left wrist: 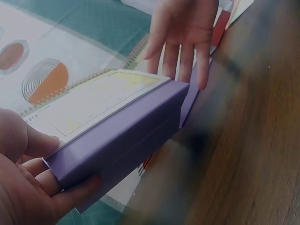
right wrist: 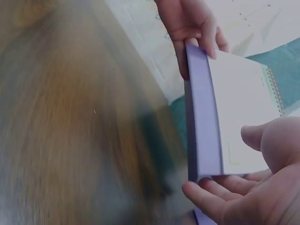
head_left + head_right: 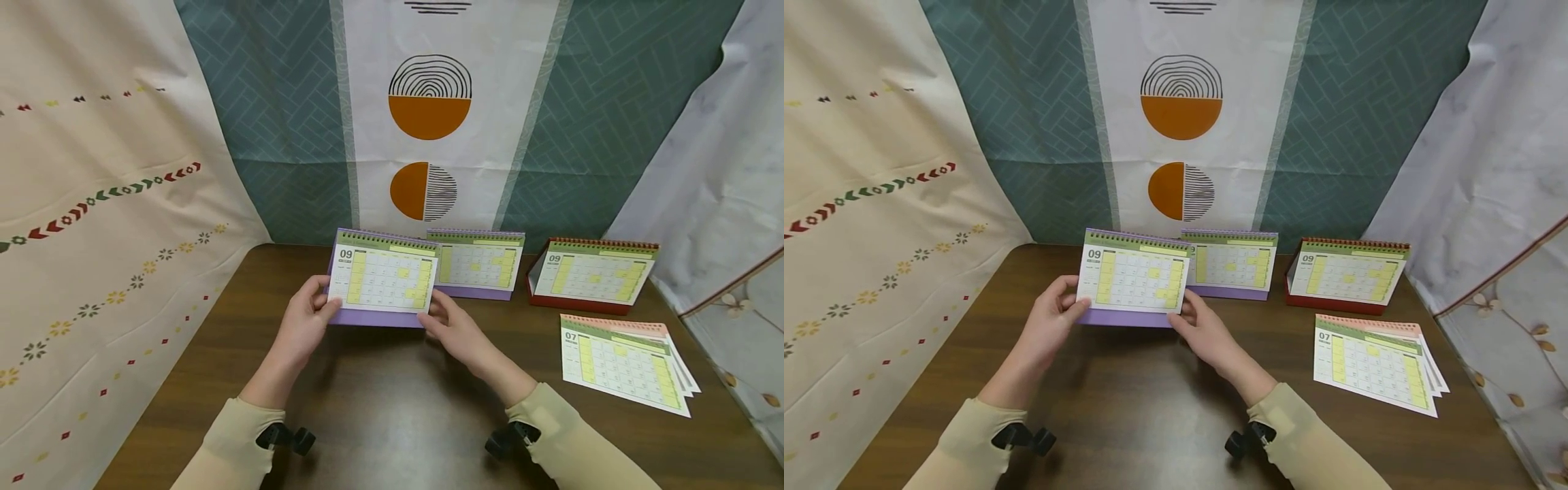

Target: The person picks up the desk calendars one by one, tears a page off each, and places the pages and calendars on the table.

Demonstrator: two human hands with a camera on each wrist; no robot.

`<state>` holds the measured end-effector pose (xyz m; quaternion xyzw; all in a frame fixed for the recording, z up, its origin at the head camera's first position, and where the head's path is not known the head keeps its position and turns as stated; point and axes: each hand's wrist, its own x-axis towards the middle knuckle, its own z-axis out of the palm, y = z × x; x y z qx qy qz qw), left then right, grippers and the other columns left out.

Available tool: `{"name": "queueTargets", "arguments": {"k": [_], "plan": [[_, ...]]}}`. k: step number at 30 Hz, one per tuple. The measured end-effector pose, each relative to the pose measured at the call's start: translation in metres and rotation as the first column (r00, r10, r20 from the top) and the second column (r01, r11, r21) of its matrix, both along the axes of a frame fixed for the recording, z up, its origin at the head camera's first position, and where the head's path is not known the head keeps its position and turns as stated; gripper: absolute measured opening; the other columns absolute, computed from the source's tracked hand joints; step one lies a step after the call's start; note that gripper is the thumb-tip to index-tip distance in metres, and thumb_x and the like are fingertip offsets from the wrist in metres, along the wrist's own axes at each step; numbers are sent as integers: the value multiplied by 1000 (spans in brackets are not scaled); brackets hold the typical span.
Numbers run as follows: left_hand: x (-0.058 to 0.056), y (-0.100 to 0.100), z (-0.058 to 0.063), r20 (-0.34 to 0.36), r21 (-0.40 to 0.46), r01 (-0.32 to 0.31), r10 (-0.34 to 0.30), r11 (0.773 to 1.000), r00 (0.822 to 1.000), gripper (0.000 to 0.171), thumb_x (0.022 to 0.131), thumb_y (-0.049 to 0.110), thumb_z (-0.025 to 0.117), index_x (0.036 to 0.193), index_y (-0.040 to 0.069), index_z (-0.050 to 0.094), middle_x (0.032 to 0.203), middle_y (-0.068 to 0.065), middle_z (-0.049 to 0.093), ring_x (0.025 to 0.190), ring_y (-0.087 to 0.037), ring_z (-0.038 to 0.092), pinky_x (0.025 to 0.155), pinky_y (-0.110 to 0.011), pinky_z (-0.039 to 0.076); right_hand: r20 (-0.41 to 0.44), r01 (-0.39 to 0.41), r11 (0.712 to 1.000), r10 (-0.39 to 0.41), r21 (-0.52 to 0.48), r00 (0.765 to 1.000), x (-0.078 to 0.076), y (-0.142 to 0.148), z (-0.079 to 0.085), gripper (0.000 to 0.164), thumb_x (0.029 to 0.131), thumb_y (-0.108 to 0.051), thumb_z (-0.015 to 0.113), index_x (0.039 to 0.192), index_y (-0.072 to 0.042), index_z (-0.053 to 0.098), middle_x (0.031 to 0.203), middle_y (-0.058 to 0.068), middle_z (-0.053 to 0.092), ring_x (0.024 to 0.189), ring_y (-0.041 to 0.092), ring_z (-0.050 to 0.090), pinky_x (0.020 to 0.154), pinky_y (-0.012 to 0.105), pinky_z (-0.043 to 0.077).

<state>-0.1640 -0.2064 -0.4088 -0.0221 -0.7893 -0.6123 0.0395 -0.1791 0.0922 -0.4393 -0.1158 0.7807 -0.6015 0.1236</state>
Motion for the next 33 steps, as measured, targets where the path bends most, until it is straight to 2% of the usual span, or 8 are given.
{"name": "queueTargets", "arguments": {"k": [6,12,23,28,33], "plan": [[-3,-5,-5,4,-4,-26,26,1000,1000,35,112,1,60,146,2,55,131,-21,76,103,-27,71,86,-28,52,13,9,999,-9,-46,1000,-4,-15,-3,69,112,-20,69,171,-9,33,149,18,63,137,32,62,110,51,52],[-13,-9,-10,6,-36,-25,25,999,1000,36,113,2,58,148,3,54,133,-22,75,104,-28,71,87,-28,51,-19,15,999,-16,-35,1000,-8,-21,-5,71,112,-21,69,171,-6,32,153,20,60,143,35,59,114,54,49],[-43,-23,-25,-6,-75,-40,40,996,999,36,114,3,55,150,3,50,130,-24,74,104,-29,65,85,-31,46,-21,16,999,-16,-38,1000,-22,-40,-3,66,112,-19,69,168,-8,36,151,15,62,137,29,62,109,51,52],[-57,-27,-29,13,-82,-39,40,996,999,35,114,3,54,149,3,51,137,-25,71,112,-30,62,96,-35,45,-45,11,999,-13,-47,999,-32,-48,-5,63,111,-15,68,165,-6,37,151,19,62,138,32,62,108,51,52],[-67,-28,-32,22,-135,-64,68,989,997,34,114,3,55,148,3,52,144,-25,67,119,-32,59,103,-44,42,-67,24,999,-26,-24,997,-42,-53,-6,67,111,-15,68,167,-5,32,161,23,52,149,38,51,116,56,47]]}}
